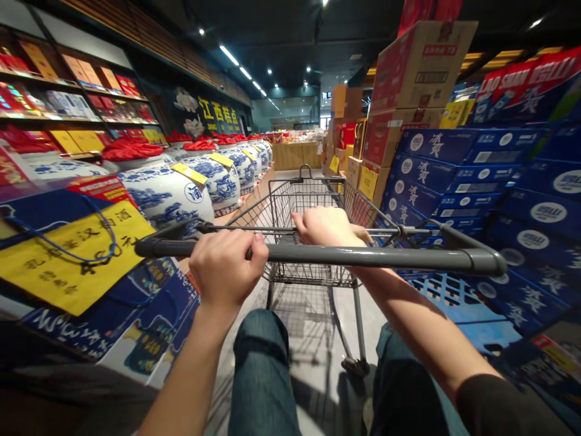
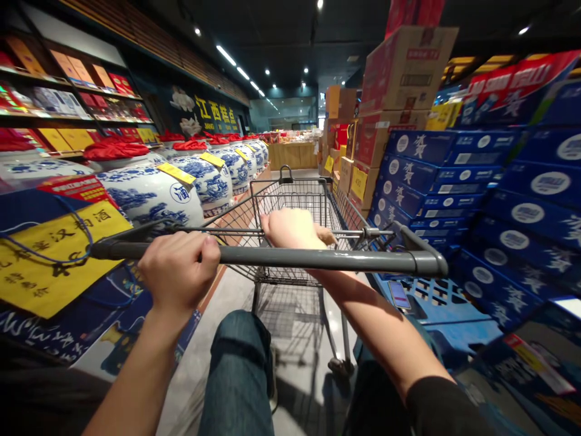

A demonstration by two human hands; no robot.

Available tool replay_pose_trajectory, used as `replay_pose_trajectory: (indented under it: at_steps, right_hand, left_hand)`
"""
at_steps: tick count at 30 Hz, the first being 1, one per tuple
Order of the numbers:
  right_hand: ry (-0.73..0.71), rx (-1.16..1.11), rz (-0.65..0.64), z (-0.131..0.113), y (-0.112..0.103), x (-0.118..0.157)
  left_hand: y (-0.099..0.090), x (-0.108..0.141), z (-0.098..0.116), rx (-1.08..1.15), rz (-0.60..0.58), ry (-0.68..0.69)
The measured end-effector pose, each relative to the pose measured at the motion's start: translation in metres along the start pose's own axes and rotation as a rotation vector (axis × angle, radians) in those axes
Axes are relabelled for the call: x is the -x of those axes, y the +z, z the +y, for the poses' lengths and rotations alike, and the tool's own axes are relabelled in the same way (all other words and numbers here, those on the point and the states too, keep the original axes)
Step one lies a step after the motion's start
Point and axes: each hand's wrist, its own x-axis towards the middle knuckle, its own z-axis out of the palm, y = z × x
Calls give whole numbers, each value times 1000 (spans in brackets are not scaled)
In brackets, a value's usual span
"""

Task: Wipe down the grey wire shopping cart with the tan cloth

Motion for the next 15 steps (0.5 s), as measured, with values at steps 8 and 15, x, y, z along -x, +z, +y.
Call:
replay_pose_trajectory:
  at_steps: [8,15]
  right_hand:
    - [-9,29,8,-17,4,-13]
    - [-123,-106,90,-67,12,-36]
  left_hand:
    - [-1,0,9,-14,33,-42]
    - [-2,1,6,-17,33,-30]
